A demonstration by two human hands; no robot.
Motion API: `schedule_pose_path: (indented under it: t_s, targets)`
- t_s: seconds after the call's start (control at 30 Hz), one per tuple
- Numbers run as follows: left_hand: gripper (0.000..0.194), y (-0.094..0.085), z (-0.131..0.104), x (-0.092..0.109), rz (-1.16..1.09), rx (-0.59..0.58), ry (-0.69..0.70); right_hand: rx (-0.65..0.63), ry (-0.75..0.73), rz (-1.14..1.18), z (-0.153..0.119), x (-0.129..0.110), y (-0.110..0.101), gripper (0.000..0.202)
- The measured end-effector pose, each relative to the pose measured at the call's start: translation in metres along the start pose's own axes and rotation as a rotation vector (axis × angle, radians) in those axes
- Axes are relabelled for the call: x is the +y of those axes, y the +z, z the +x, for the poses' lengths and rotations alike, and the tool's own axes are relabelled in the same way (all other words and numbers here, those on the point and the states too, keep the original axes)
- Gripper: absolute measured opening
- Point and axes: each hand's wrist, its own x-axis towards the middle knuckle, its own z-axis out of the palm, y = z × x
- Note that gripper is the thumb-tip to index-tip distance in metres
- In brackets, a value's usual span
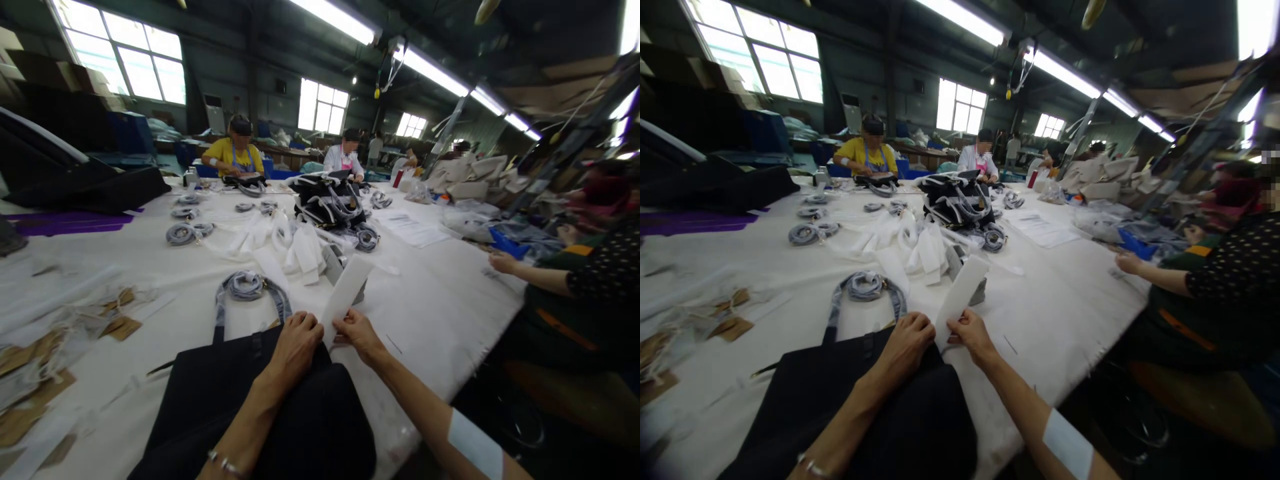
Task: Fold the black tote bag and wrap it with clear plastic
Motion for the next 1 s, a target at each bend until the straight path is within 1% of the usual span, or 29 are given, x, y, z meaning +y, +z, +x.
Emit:
schedule_pose_path:
  t_s: [0.03,0.07,0.1,0.2,0.27,0.33,0.37,0.47,0.53,0.63,0.7,0.8,0.83,0.9,1.0]
  targets:
    - [0.015,0.001,-0.001,-0.001,-0.019,0.024,-0.002,-0.001,-0.008,-0.004,0.002,-0.001,0.002,0.048]
    - [0.014,0.002,-0.002,-0.002,-0.038,0.05,-0.004,-0.035,-0.006,-0.027,0.002,-0.001,0.004,0.046]
    - [0.013,0.003,-0.002,-0.003,-0.056,0.076,-0.006,-0.098,0.006,-0.071,0.003,-0.002,0.006,0.043]
    - [0.012,0.002,-0.004,-0.004,-0.104,0.156,-0.003,-0.354,0.078,-0.264,0.001,-0.004,0.004,0.029]
    - [0.014,0.0,-0.006,-0.004,-0.13,0.199,-0.003,-0.471,0.129,-0.38,0.0,-0.006,-0.001,0.017]
    - [0.016,-0.004,-0.007,-0.004,-0.152,0.224,-0.019,-0.533,0.187,-0.469,0.003,-0.007,-0.006,0.011]
    - [0.016,-0.006,-0.007,-0.004,-0.166,0.225,-0.036,-0.562,0.219,-0.515,0.006,-0.007,-0.007,0.011]
    - [0.015,-0.009,-0.007,-0.005,-0.238,0.178,-0.105,-0.631,0.318,-0.601,0.017,-0.008,-0.009,0.012]
    - [0.014,-0.007,-0.005,-0.008,-0.311,0.142,-0.175,-0.65,0.383,-0.6,0.021,-0.009,-0.008,0.009]
    - [0.025,0.001,-0.002,-0.011,-0.378,0.104,-0.322,-0.589,0.437,-0.565,0.022,-0.009,-0.007,0.009]
    - [0.031,0.005,0.0,-0.013,-0.369,0.066,-0.405,-0.522,0.428,-0.553,0.021,-0.009,-0.006,0.01]
    - [0.028,0.005,0.003,-0.014,-0.374,0.037,-0.472,-0.49,0.395,-0.622,0.02,-0.009,-0.006,0.003]
    - [0.026,0.004,0.004,-0.014,-0.4,0.04,-0.483,-0.499,0.392,-0.664,0.021,-0.01,-0.006,0.003]
    - [0.02,0.004,0.004,-0.015,-0.467,0.066,-0.486,-0.533,0.401,-0.755,0.023,-0.013,-0.005,0.011]
    - [0.014,0.008,0.002,-0.016,-0.514,0.184,-0.45,-0.594,0.427,-0.889,0.029,-0.016,0.0,0.019]
